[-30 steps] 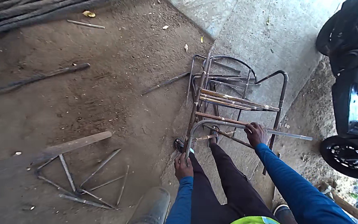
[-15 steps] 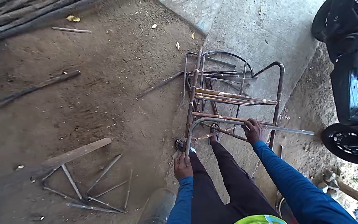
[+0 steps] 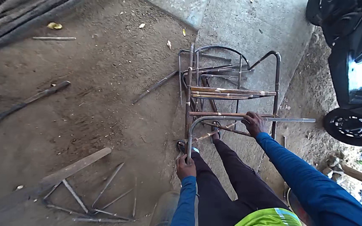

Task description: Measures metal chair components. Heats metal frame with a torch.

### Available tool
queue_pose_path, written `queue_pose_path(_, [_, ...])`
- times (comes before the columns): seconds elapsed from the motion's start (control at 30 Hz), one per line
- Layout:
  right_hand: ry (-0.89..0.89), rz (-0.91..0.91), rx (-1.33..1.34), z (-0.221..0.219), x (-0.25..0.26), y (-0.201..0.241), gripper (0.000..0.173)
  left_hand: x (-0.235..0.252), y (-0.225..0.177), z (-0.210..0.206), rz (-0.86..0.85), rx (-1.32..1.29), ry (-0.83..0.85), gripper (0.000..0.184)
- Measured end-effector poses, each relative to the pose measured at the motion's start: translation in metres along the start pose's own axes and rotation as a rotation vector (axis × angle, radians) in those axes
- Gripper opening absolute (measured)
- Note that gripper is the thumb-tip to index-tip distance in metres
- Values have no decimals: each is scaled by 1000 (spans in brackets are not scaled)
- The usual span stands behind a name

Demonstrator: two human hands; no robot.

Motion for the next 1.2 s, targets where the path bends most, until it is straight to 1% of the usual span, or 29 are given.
queue_pose_path(0.13, [-5,-9,-47,0,0,3,21,1,-2,0,8,12,22,32])
queue_pose_path(0.23, [15,-23,-48,-2,1,3,20,0,0,2,-27,-68,-3,31])
queue_pose_path(0.37, [64,-58,-42,-2,3,2,22,-9,26,-4,1,-305,-2,36])
queue_pose_path(0.5, [65,-88,-35,-5,4,4,21,-22,54,-8,43,-359,21,38])
queue_pose_path(0.6, [51,-92,-33,-3,2,5,20,-26,62,-11,63,-391,16,38])
queue_pose_path(0.83, [47,-85,-39,1,2,7,22,-23,55,-7,142,-351,8,35])
queue_pose_path(1.0, [52,-122,-25,4,0,9,23,-18,57,-9,159,-305,62,38])
queue_pose_path(1.1, [47,-125,-32,5,1,6,22,-18,48,-8,114,-229,81,35])
queue_pose_path(1.2, [72,-134,-41,1,5,1,20,-22,34,-4,-2,-128,63,31])
Point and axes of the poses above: each hand's wrist, its own x-axis towards the middle knuckle, its own z-axis out of the back of the hand, y = z × x, the point moved 9 cm from there along x, towards the middle knuckle, and after that the axes turned 13 degrees about -y, right-handed, at the moved point
